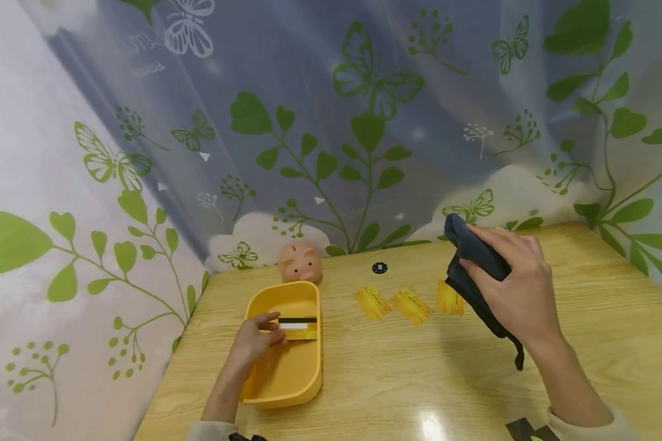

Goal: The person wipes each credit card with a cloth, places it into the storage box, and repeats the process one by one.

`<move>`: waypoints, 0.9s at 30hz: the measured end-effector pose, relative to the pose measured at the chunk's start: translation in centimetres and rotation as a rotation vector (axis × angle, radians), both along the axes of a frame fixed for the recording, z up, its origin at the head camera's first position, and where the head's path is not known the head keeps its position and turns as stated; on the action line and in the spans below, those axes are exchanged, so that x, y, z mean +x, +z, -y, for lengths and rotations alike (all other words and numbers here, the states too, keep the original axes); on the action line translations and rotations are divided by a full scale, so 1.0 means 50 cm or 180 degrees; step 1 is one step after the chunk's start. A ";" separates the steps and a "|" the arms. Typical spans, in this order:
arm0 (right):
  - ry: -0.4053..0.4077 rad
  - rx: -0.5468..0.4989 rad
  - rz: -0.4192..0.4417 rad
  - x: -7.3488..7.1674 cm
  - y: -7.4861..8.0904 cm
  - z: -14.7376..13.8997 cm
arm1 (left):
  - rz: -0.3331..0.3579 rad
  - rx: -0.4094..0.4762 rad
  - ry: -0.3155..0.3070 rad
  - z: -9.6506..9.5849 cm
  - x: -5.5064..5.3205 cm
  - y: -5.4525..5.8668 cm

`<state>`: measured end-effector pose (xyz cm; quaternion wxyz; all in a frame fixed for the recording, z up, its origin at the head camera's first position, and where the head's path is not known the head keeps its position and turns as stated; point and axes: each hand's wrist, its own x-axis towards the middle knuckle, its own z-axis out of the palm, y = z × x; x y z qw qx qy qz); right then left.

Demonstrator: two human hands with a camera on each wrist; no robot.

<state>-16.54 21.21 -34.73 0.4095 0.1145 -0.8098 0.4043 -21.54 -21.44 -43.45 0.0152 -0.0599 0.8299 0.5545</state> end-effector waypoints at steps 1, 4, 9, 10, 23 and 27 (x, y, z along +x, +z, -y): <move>-0.0002 -0.0001 0.0002 0.000 0.000 0.000 | 0.0006 0.0009 0.0001 0.000 0.000 0.000; -0.0014 -0.0005 0.0020 0.001 0.000 0.001 | 0.0028 0.0052 0.0007 0.000 -0.002 -0.003; -0.0018 -0.0008 0.0035 0.002 -0.001 0.000 | 0.0028 0.0081 0.0014 0.001 -0.003 -0.005; -0.0017 -0.0011 0.0037 0.002 -0.001 0.000 | 0.0019 0.0084 0.0019 0.002 -0.003 -0.006; -0.0012 -0.0025 0.0028 0.001 0.000 0.001 | 0.0099 -0.0171 -0.0015 0.007 0.003 0.005; -0.0016 -0.0030 0.0051 0.003 0.000 0.001 | 0.0111 -0.0280 -0.0030 0.007 0.005 0.008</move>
